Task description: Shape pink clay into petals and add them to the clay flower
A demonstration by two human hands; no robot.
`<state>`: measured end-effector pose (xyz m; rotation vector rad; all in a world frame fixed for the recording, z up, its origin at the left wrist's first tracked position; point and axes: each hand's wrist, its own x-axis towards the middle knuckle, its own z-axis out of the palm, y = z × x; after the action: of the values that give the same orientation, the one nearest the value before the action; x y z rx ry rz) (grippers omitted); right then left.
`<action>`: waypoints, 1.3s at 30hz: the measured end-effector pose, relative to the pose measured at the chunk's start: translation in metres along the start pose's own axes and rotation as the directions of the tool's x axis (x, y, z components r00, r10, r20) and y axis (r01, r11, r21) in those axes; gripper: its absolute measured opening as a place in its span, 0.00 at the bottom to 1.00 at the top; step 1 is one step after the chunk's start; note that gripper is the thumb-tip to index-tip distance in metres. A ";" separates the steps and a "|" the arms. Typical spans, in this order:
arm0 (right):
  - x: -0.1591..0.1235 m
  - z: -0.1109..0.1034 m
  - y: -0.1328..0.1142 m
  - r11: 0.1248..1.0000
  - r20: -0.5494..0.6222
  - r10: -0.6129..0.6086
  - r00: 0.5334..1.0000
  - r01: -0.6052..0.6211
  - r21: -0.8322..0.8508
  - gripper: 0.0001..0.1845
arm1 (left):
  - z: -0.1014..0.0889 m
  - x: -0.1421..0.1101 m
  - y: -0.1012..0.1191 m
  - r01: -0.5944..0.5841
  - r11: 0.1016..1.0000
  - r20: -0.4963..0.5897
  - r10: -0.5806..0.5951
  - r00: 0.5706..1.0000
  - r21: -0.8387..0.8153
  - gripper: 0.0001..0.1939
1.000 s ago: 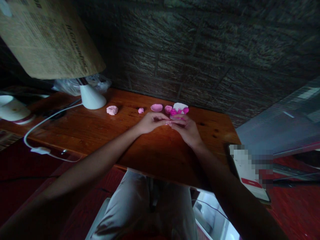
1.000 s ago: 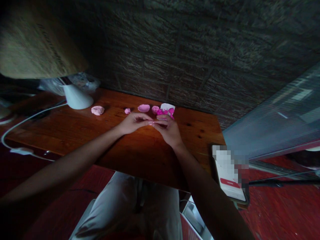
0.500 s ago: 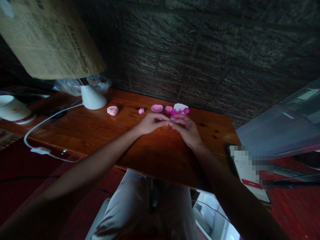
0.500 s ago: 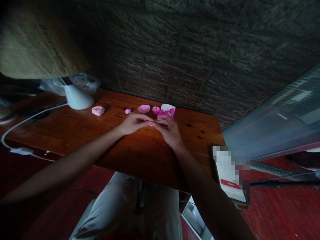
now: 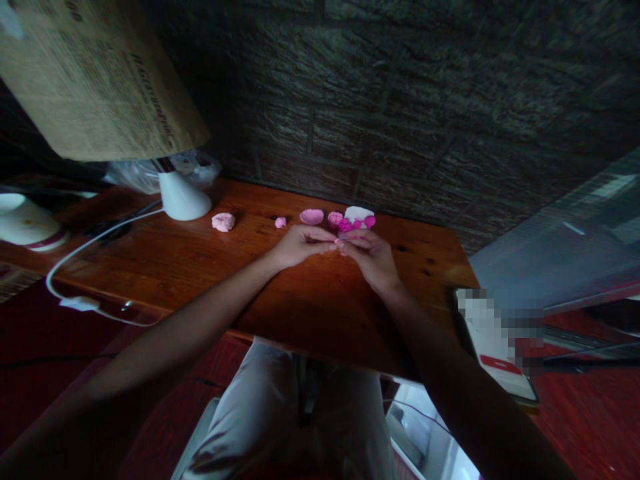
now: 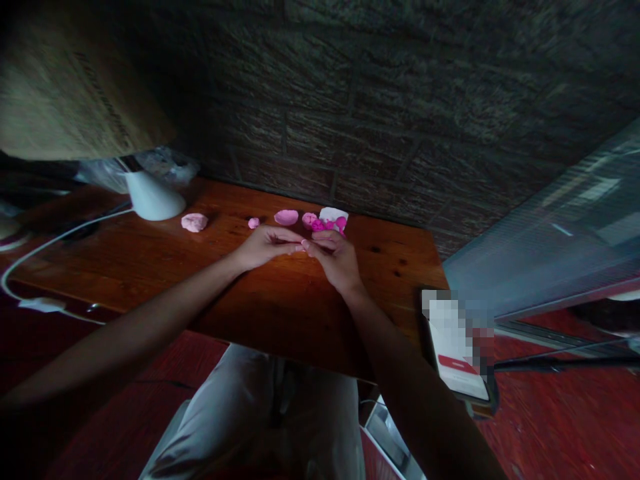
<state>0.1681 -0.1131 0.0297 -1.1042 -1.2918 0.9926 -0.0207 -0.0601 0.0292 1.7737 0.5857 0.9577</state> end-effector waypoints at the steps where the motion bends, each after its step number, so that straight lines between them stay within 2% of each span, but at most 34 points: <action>1: -0.001 0.000 -0.001 1.000 0.018 0.016 1.000 -0.016 0.007 0.22 | 0.000 0.000 0.000 0.004 1.000 -0.002 -0.004 1.000 -0.009 0.18; 4: -0.001 0.000 -0.002 0.998 0.055 0.036 0.998 -0.039 0.043 0.23 | -0.001 0.000 0.000 0.011 0.999 -0.031 -0.012 0.999 -0.034 0.20; 7: -0.001 0.000 0.000 0.998 0.040 0.039 0.998 -0.041 0.054 0.22 | -0.001 -0.001 0.000 0.015 0.999 -0.045 -0.016 0.999 -0.042 0.20; 12: 0.001 0.001 0.002 0.999 -0.005 -0.017 1.000 0.017 0.028 0.20 | 0.000 -0.001 0.002 0.019 0.999 -0.035 -0.020 0.999 -0.032 0.17; 16: 0.001 0.000 0.002 0.999 0.008 -0.028 1.000 0.028 0.022 0.19 | 0.001 -0.001 0.004 0.028 0.999 -0.042 -0.029 0.999 -0.020 0.16; 25: -0.001 0.002 0.001 0.999 0.002 -0.041 0.999 0.041 -0.014 0.20 | 0.001 0.001 0.004 -0.036 0.999 -0.013 0.037 0.999 0.009 0.19; 31: 0.001 0.003 0.003 0.996 -0.028 -0.063 0.998 0.061 -0.059 0.17 | 0.003 0.000 0.005 -0.034 0.999 -0.060 0.035 0.998 0.022 0.19; 34: 0.001 0.002 0.004 0.998 -0.027 -0.058 0.998 0.057 -0.035 0.19 | 0.004 0.000 0.004 -0.029 0.999 -0.061 0.031 0.998 0.023 0.21; 39: -0.001 0.002 0.004 0.999 0.014 -0.030 0.999 0.030 0.024 0.21 | 0.003 0.000 0.007 -0.018 1.000 -0.057 0.019 0.998 0.010 0.16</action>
<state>0.1659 -0.1132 0.0260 -1.0585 -1.3020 0.9929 -0.0187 -0.0640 0.0351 1.7675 0.6115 1.0223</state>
